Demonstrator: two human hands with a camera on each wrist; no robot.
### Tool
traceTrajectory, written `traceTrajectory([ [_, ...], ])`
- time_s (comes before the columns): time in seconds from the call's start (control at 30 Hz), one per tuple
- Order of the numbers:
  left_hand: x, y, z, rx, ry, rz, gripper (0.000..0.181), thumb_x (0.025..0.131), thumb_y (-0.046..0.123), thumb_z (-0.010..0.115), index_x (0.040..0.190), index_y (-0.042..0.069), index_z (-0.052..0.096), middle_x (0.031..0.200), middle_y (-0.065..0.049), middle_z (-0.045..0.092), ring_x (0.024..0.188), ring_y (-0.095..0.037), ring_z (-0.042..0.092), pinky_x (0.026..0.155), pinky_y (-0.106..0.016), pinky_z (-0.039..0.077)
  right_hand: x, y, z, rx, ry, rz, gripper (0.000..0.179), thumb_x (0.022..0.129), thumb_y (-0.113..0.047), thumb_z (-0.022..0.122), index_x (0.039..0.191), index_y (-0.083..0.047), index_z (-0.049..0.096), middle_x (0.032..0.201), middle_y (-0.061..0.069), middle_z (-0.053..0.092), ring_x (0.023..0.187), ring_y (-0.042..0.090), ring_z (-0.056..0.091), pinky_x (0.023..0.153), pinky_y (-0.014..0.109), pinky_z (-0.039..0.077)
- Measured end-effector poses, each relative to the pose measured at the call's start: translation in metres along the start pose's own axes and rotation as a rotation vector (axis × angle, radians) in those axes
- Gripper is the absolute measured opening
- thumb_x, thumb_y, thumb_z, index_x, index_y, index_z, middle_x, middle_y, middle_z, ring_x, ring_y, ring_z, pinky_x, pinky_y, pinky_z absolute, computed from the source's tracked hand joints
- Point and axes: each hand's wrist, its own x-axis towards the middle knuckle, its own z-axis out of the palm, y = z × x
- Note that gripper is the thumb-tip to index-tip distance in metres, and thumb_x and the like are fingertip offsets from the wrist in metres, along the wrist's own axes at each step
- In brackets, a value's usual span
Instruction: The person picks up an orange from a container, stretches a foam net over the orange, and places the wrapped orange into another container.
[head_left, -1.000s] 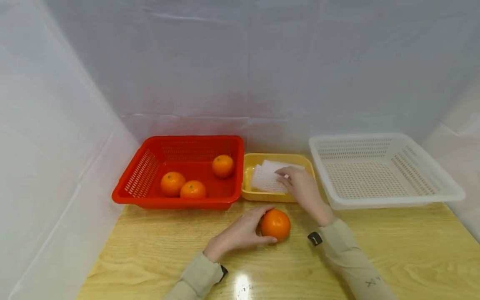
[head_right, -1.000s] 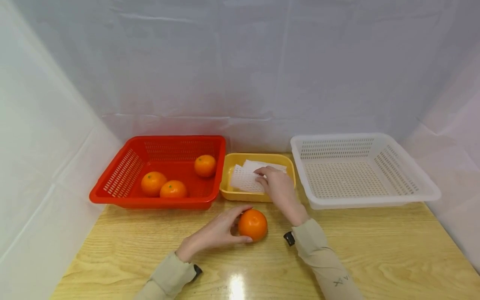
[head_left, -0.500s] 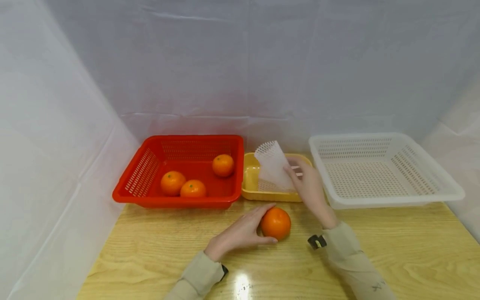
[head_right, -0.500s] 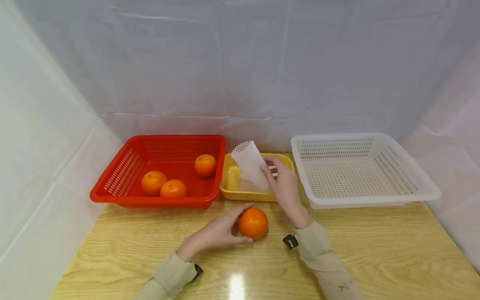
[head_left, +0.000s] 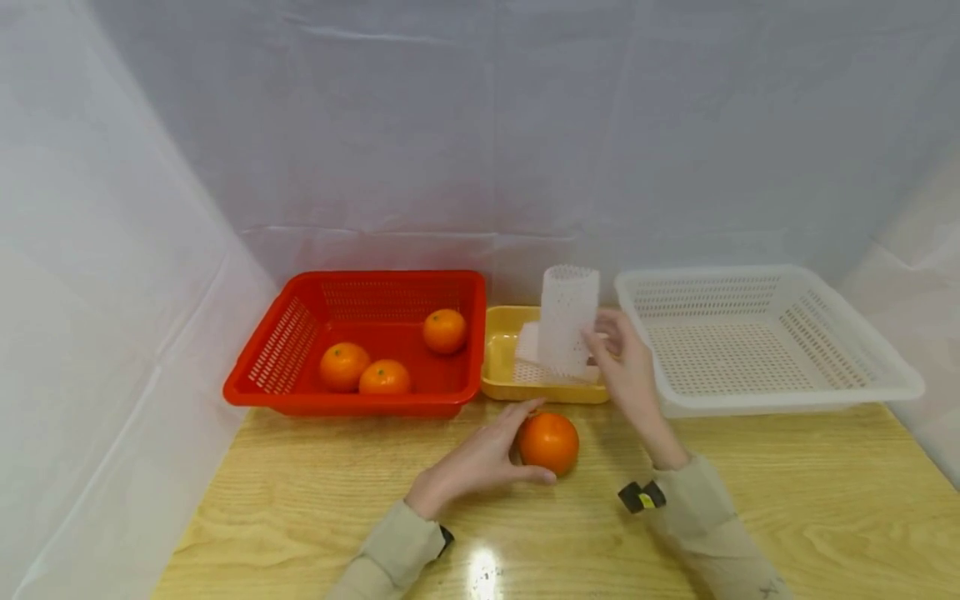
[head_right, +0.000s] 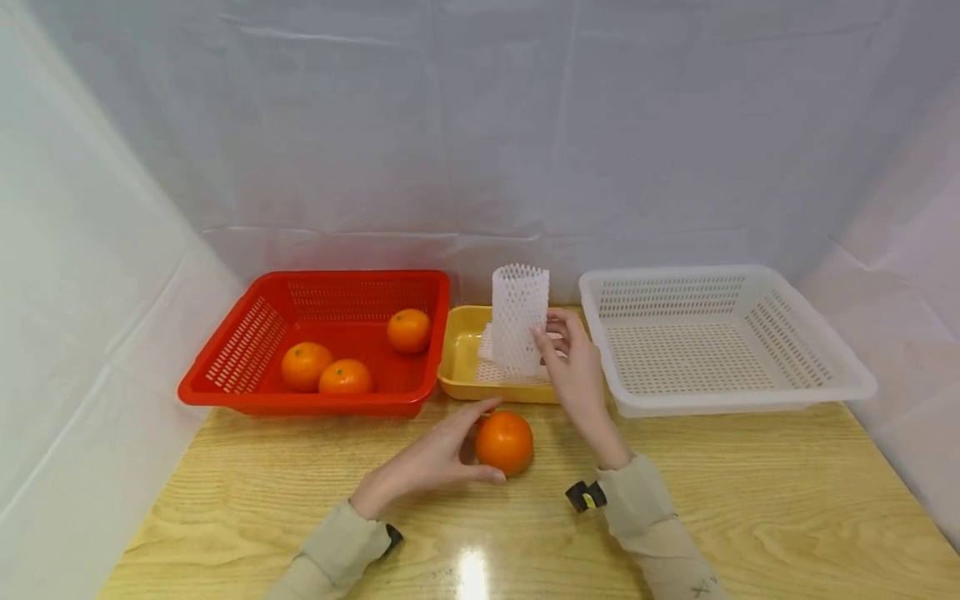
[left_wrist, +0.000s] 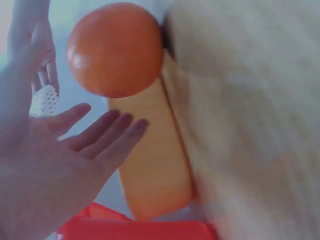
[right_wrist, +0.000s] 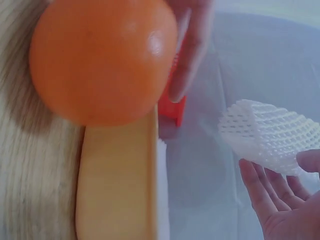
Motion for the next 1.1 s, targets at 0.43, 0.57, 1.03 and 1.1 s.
traceTrajectory([
  [0.43,0.026,0.024,-0.021,-0.497,0.456,0.067,0.030,0.105,0.022,0.057,0.125,0.001,0.065,0.120,-0.014,0.070,0.108,-0.029,0.068,0.089,-0.035,0.058,-0.018,-0.013,-0.001,0.362,0.012,-0.071,0.032,0.107,-0.010,0.051,0.136,0.000,0.044,0.122,0.012,0.068,0.095,0.015,0.073,0.078,0.036,0.061],
  [0.57,0.031,0.031,-0.022,-0.789,0.499,-0.018,0.031,0.106,0.020,0.055,0.121,-0.006,0.064,0.115,-0.022,0.069,0.105,-0.033,0.067,0.093,-0.042,0.057,-0.024,-0.009,0.003,0.335,-0.013,-0.053,0.034,0.107,-0.010,0.051,0.139,-0.003,0.042,0.121,0.016,0.068,0.096,0.013,0.072,0.080,0.038,0.061],
  [1.03,0.036,0.035,-0.020,-1.256,0.629,-0.164,0.034,0.105,0.024,0.057,0.128,-0.001,0.058,0.119,-0.006,0.062,0.106,-0.015,0.060,0.090,-0.025,0.052,-0.033,-0.001,0.013,0.165,-0.098,-0.146,0.029,0.101,0.001,0.058,0.129,0.004,0.053,0.101,0.028,0.071,0.083,0.010,0.072,0.073,0.036,0.062],
  [1.1,0.036,0.034,-0.021,-1.293,0.640,-0.170,0.031,0.106,0.022,0.056,0.126,0.000,0.058,0.117,-0.005,0.062,0.105,-0.014,0.060,0.088,-0.025,0.053,-0.033,-0.001,0.014,0.169,-0.104,-0.143,0.025,0.101,0.001,0.059,0.125,0.006,0.054,0.100,0.028,0.071,0.084,0.010,0.072,0.073,0.034,0.062],
])
